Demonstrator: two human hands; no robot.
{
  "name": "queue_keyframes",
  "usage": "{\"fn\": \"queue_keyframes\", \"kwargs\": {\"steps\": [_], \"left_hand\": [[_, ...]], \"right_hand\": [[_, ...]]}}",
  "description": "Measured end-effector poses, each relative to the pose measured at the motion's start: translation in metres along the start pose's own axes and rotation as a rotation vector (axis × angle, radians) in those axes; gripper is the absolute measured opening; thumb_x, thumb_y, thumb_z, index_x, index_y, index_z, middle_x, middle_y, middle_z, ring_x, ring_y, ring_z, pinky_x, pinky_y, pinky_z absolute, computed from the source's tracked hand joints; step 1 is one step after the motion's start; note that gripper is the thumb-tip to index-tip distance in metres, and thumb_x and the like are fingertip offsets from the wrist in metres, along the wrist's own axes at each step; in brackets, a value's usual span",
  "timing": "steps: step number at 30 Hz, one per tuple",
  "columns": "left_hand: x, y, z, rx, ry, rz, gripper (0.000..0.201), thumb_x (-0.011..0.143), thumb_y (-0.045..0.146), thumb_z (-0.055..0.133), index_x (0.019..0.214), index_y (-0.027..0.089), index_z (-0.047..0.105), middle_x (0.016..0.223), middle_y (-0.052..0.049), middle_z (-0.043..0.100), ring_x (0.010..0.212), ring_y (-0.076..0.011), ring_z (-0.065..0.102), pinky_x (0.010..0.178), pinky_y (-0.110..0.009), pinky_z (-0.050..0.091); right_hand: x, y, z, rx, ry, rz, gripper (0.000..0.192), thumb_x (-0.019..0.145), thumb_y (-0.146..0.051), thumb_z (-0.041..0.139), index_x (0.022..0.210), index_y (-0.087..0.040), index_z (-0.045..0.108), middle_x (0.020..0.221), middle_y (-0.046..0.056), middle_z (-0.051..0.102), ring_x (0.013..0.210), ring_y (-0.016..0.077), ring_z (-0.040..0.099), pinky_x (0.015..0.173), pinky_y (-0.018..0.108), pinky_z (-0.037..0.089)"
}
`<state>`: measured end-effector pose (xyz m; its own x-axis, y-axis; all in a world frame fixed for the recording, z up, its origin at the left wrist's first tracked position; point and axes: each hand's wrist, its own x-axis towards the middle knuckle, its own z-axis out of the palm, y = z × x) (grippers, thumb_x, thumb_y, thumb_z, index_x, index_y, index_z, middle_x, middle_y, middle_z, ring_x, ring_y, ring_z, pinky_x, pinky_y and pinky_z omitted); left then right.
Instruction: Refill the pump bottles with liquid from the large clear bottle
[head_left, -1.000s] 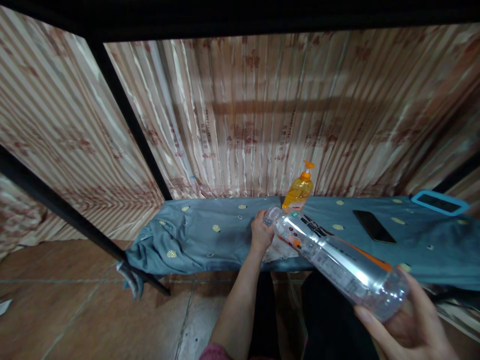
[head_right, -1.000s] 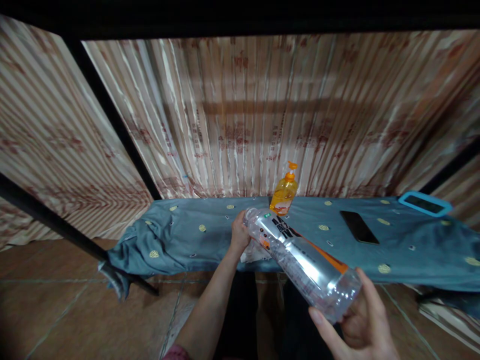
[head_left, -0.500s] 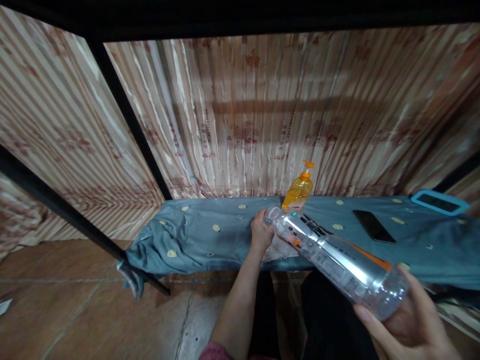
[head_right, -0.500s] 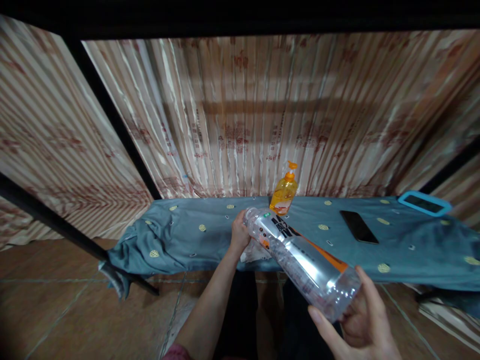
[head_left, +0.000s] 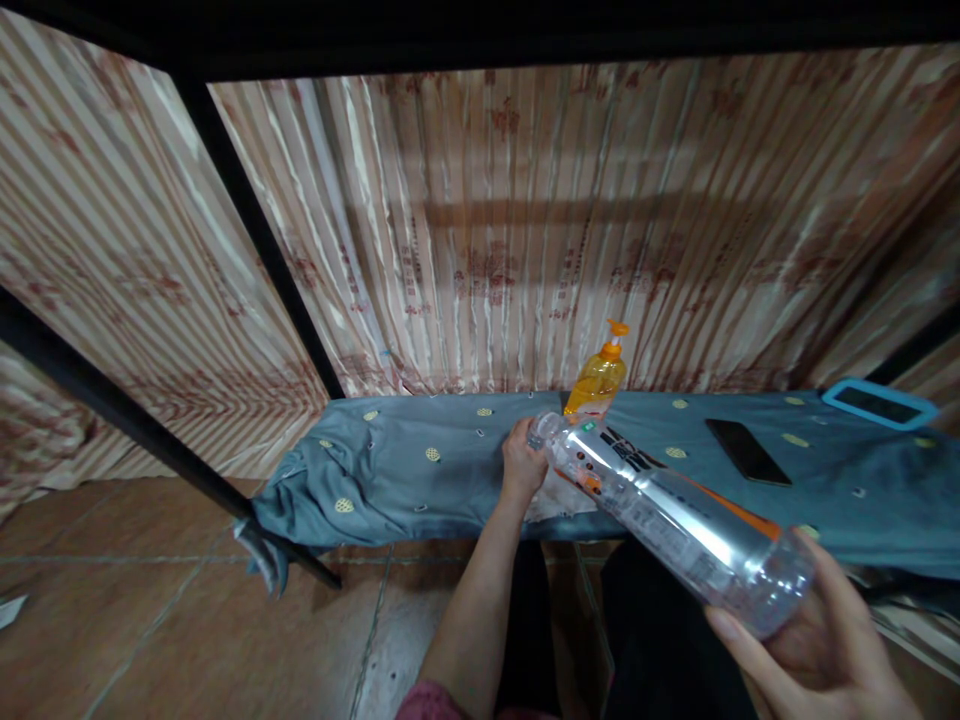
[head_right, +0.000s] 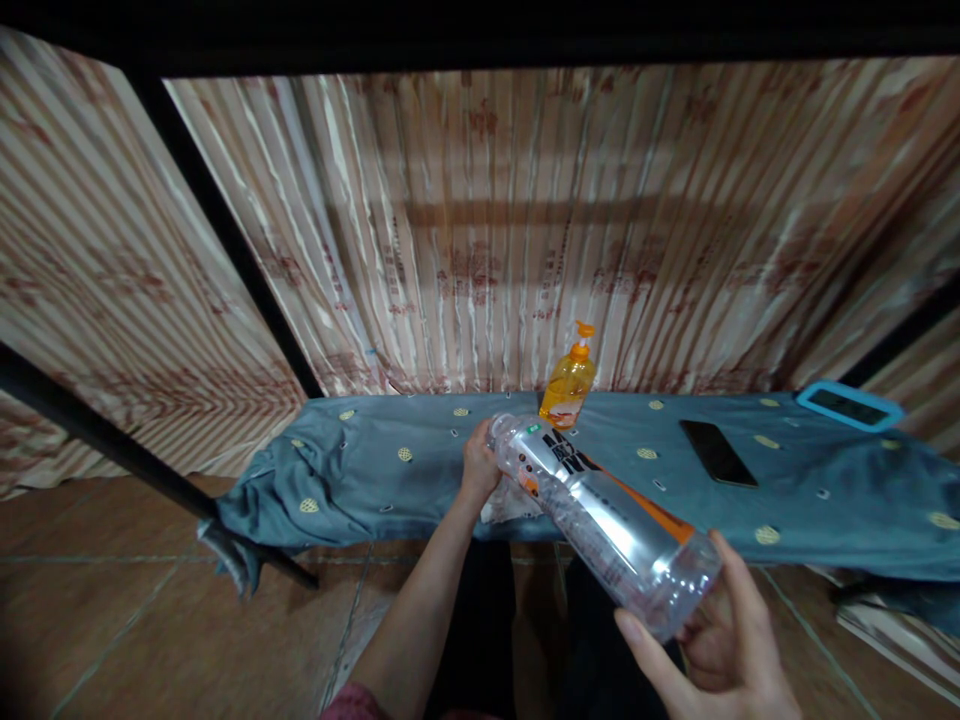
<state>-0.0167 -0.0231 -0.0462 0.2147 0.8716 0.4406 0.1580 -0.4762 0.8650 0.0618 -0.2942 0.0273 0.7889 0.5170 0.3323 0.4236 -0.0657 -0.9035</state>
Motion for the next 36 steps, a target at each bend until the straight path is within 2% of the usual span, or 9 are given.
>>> {"fn": "queue_keyframes", "kwargs": {"steps": [6, 14, 19, 26, 36], "left_hand": [[0.0000, 0.0025, -0.0003, -0.019, 0.007, -0.027, 0.016, 0.079, 0.016, 0.069, 0.096, 0.018, 0.069, 0.096, -0.006, 0.076, 0.091, -0.0217, 0.070, 0.088, -0.032, 0.056], [0.0006, 0.0012, 0.0006, -0.006, 0.009, -0.030, 0.018, 0.078, 0.015, 0.068, 0.096, 0.018, 0.069, 0.096, -0.006, 0.076, 0.092, -0.0223, 0.071, 0.089, -0.034, 0.056], [0.0009, 0.0006, 0.0007, -0.013, 0.006, -0.029, 0.019, 0.078, 0.014, 0.069, 0.096, 0.018, 0.069, 0.098, -0.006, 0.076, 0.093, -0.0218, 0.070, 0.090, -0.033, 0.056], [-0.0003, 0.0018, -0.0001, -0.019, 0.011, -0.027, 0.017, 0.078, 0.016, 0.069, 0.095, 0.018, 0.069, 0.095, -0.005, 0.076, 0.091, -0.0218, 0.070, 0.088, -0.033, 0.056], [0.0001, -0.0005, 0.0007, -0.008, 0.006, -0.035, 0.017, 0.078, 0.014, 0.069, 0.095, 0.018, 0.068, 0.094, -0.005, 0.075, 0.091, -0.0214, 0.070, 0.087, -0.032, 0.055]], "right_hand": [[-0.0003, 0.0019, 0.0004, 0.001, 0.010, 0.034, 0.111, 0.071, -0.061, 0.081, 0.158, -0.010, 0.035, 0.125, 0.013, 0.070, 0.104, 0.0352, 0.072, 0.097, 0.049, 0.059], [0.0006, 0.0019, 0.0002, -0.026, 0.012, -0.006, 0.110, 0.071, -0.061, 0.080, 0.157, -0.009, 0.037, 0.128, 0.014, 0.069, 0.108, 0.0349, 0.071, 0.095, 0.046, 0.060], [0.0004, 0.0043, -0.0009, -0.122, 0.051, 0.009, 0.107, 0.070, -0.066, 0.079, 0.156, -0.014, 0.042, 0.120, 0.012, 0.073, 0.097, 0.0351, 0.073, 0.091, 0.050, 0.061], [-0.0004, 0.0034, 0.0012, -0.010, 0.020, -0.003, 0.110, 0.071, -0.060, 0.081, 0.157, -0.007, 0.037, 0.123, 0.015, 0.071, 0.101, 0.0336, 0.073, 0.096, 0.047, 0.059], [-0.0007, 0.0084, 0.0013, -0.008, 0.030, 0.032, 0.112, 0.067, -0.061, 0.083, 0.158, -0.013, 0.038, 0.118, 0.014, 0.073, 0.096, 0.0363, 0.074, 0.095, 0.055, 0.057]]}}
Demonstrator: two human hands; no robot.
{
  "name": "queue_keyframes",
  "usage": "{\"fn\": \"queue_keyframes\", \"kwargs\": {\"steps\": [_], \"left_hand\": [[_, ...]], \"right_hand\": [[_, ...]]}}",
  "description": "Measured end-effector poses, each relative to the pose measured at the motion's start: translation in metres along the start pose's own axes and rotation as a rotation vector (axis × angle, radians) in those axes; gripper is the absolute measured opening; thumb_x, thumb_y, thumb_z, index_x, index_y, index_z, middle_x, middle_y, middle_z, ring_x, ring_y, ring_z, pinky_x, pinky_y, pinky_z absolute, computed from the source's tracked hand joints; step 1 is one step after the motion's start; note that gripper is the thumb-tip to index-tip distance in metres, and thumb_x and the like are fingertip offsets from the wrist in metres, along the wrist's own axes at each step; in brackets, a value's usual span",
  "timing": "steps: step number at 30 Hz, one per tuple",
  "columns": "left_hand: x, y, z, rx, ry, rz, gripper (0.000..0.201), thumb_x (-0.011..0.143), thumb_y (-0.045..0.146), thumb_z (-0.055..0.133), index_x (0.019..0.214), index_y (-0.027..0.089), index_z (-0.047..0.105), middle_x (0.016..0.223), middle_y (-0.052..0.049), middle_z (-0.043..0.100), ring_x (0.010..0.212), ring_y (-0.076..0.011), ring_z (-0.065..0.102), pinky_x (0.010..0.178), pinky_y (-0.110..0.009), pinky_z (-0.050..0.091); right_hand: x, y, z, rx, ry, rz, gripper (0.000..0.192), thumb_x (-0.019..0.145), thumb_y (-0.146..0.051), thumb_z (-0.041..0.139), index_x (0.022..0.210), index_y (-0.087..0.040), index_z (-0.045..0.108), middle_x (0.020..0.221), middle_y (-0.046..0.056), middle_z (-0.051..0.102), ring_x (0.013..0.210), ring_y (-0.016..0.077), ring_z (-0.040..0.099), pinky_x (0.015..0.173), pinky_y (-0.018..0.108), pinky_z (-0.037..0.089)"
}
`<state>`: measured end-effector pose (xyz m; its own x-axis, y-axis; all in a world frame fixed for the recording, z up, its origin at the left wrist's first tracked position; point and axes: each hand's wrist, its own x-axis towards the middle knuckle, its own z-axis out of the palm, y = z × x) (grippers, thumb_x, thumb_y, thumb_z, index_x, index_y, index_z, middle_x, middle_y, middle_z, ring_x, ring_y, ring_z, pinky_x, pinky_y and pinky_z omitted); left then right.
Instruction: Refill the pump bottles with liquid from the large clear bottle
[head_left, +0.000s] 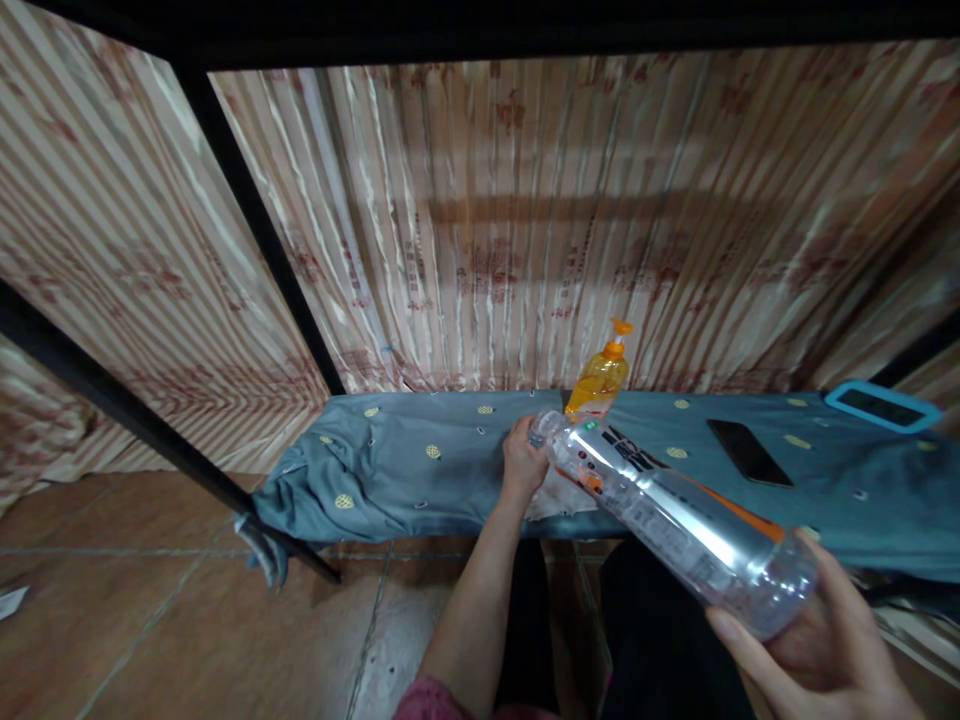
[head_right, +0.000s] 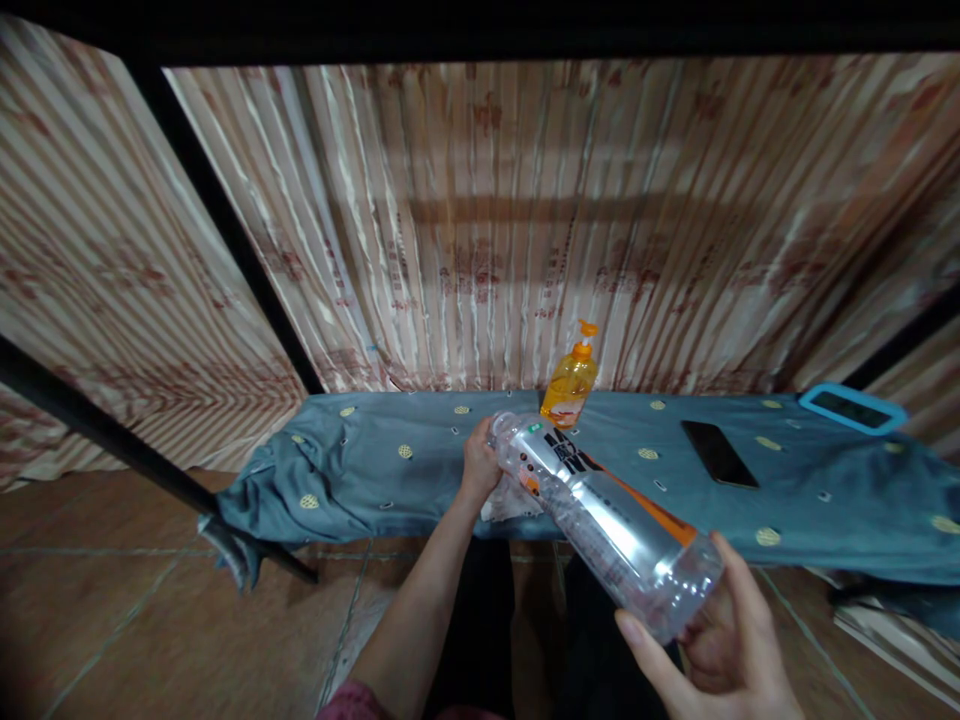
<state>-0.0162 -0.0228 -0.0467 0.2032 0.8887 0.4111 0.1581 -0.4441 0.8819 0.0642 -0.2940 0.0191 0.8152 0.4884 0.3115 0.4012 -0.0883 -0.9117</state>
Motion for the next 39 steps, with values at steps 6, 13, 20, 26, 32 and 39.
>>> {"fn": "queue_keyframes", "kwargs": {"steps": [6, 13, 20, 26, 32, 39], "left_hand": [[0.000, -0.002, 0.000, -0.001, -0.005, 0.019, 0.019, 0.079, 0.014, 0.068, 0.097, 0.018, 0.069, 0.096, -0.006, 0.075, 0.092, -0.0217, 0.070, 0.088, -0.033, 0.056], [0.000, -0.003, 0.001, 0.007, -0.005, 0.023, 0.019, 0.079, 0.015, 0.069, 0.098, 0.017, 0.069, 0.098, -0.006, 0.076, 0.093, -0.0219, 0.070, 0.090, -0.033, 0.056], [0.000, -0.002, 0.001, 0.016, 0.000, 0.030, 0.018, 0.080, 0.016, 0.069, 0.098, 0.017, 0.069, 0.097, -0.007, 0.075, 0.093, -0.0227, 0.070, 0.089, -0.033, 0.055], [0.000, -0.002, 0.000, 0.014, -0.003, 0.026, 0.016, 0.081, 0.017, 0.069, 0.097, 0.017, 0.068, 0.096, -0.006, 0.075, 0.092, -0.0221, 0.070, 0.088, -0.033, 0.056], [0.000, -0.004, 0.000, 0.005, -0.001, 0.028, 0.017, 0.080, 0.018, 0.070, 0.097, 0.017, 0.068, 0.097, -0.006, 0.075, 0.093, -0.0224, 0.070, 0.088, -0.033, 0.055], [0.000, -0.006, 0.001, 0.028, 0.006, 0.034, 0.018, 0.080, 0.016, 0.069, 0.098, 0.017, 0.068, 0.097, -0.007, 0.075, 0.093, -0.0229, 0.070, 0.089, -0.034, 0.055]], "right_hand": [[0.000, -0.004, 0.000, -0.002, -0.002, -0.002, 0.112, 0.067, -0.060, 0.083, 0.157, -0.013, 0.039, 0.124, 0.015, 0.071, 0.100, 0.0371, 0.073, 0.098, 0.055, 0.056], [0.002, -0.003, 0.000, 0.012, 0.000, -0.037, 0.113, 0.067, -0.059, 0.082, 0.155, -0.004, 0.038, 0.119, 0.019, 0.072, 0.096, 0.0356, 0.074, 0.091, 0.049, 0.060], [0.002, 0.006, 0.000, 0.003, -0.009, -0.039, 0.112, 0.065, -0.058, 0.084, 0.157, -0.013, 0.039, 0.121, 0.016, 0.071, 0.100, 0.0362, 0.073, 0.096, 0.052, 0.057], [0.001, 0.005, -0.001, -0.058, 0.015, -0.086, 0.108, 0.070, -0.061, 0.081, 0.157, -0.013, 0.040, 0.120, 0.015, 0.072, 0.096, 0.0347, 0.074, 0.090, 0.051, 0.060], [0.001, 0.007, -0.001, -0.057, 0.005, -0.085, 0.107, 0.069, -0.061, 0.081, 0.156, -0.012, 0.041, 0.119, 0.015, 0.072, 0.096, 0.0351, 0.074, 0.090, 0.050, 0.060], [0.001, 0.016, -0.003, -0.055, 0.009, -0.080, 0.107, 0.068, -0.061, 0.082, 0.157, -0.018, 0.041, 0.114, 0.014, 0.073, 0.092, 0.0369, 0.074, 0.090, 0.059, 0.057]]}}
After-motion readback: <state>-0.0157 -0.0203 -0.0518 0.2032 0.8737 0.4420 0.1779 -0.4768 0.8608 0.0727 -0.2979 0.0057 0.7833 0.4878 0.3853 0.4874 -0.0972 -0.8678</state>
